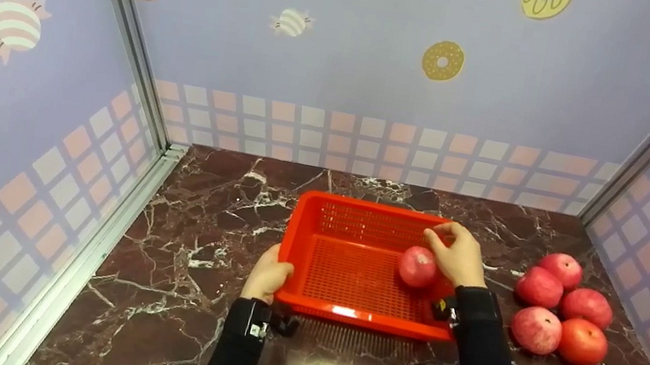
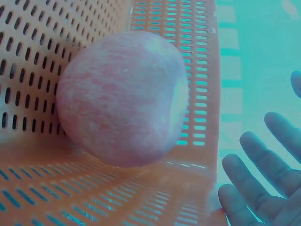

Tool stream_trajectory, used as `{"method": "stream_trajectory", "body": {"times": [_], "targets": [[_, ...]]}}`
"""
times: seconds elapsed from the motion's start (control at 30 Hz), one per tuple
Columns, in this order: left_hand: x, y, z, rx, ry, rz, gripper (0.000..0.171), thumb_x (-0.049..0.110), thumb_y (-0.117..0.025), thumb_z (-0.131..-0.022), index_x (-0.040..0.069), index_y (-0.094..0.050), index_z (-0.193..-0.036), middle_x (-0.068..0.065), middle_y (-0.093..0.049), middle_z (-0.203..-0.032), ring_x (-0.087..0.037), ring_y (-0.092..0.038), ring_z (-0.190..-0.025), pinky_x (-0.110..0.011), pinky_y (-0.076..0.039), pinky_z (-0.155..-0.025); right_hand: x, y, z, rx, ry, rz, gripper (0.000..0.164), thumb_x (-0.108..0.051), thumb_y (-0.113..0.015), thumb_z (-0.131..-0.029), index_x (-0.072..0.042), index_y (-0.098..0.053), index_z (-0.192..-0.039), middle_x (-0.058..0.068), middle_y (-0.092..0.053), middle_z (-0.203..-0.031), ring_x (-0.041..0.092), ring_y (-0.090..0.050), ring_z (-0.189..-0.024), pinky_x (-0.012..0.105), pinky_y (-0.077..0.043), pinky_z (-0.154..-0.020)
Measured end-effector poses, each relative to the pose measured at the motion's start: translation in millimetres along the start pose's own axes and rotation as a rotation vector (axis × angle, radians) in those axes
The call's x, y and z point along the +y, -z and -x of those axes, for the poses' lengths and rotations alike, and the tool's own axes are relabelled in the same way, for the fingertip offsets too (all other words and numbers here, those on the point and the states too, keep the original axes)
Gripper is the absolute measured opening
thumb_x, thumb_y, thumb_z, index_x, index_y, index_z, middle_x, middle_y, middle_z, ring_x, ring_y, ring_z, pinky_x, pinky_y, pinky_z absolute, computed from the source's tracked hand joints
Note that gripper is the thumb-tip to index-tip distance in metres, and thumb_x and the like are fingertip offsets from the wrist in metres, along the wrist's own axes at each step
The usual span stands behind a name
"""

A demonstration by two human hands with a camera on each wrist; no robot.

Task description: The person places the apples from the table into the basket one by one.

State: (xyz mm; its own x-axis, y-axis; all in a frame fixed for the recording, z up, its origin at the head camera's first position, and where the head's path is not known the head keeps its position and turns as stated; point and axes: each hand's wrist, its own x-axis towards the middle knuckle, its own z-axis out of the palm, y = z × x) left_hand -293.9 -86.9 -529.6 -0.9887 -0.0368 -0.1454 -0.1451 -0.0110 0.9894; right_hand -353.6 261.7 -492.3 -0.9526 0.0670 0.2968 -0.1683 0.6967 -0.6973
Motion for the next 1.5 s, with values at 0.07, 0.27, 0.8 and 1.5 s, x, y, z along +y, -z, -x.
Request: {"method": "stream_trajectory", "body": {"times": [0.07,0.27,0.8,1.5], "targets": [[-0.5,0.2,-0.9,0.0,0.002,-0.003,0.069,-0.014,-0.044,-0.076,-0.01,-0.044,-0.144,-0.033,-0.055,-0.138,-0.047,-0.059,-0.118,-0.058,-0.053,-0.098,1.6,2.6,2.9,0.025,0.002,-0.019,0.035,-0.033,-0.068,-0.098,-0.003,-0.069,-0.115,0.022,-0.07,-0.117,0.04,-0.065,-0.11,0.052,-0.051,-0.096],[-0.1,1.7,-3.7,-0.002,-0.003,0.001,0.069,-0.014,-0.044,-0.076,-0.01,-0.043,-0.145,-0.033,-0.055,-0.139,-0.047,-0.058,-0.121,-0.055,-0.052,-0.098,2.7,9.9,12.7,0.118,0.019,-0.073,0.03,-0.028,-0.07,-0.097,-0.001,-0.07,-0.112,0.023,-0.07,-0.116,0.043,-0.066,-0.111,0.055,-0.051,-0.097],[1.2,-1.1,0.6,-0.029,-0.004,0.02,0.073,-0.015,-0.044,-0.076,-0.01,-0.04,-0.148,-0.034,-0.054,-0.14,-0.047,-0.058,-0.119,-0.058,-0.052,-0.098,2.5,55.9,45.1,0.384,-0.039,-0.192,0.026,-0.026,-0.071,-0.096,-0.004,-0.074,-0.111,0.012,-0.076,-0.102,-0.013,-0.06,-0.078,0.009,-0.046,-0.071],[1.0,-2.5,2.5,-0.011,-0.003,-0.005,0.068,-0.014,-0.045,-0.076,-0.01,-0.043,-0.144,-0.035,-0.055,-0.136,-0.045,-0.061,-0.113,-0.057,-0.054,-0.095,42.5,99.8,140.1,0.452,-0.363,-0.057,0.039,-0.04,-0.069,-0.096,-0.01,-0.072,-0.12,-0.01,-0.072,-0.102,-0.005,-0.058,-0.089,0.017,-0.041,-0.083]]}}
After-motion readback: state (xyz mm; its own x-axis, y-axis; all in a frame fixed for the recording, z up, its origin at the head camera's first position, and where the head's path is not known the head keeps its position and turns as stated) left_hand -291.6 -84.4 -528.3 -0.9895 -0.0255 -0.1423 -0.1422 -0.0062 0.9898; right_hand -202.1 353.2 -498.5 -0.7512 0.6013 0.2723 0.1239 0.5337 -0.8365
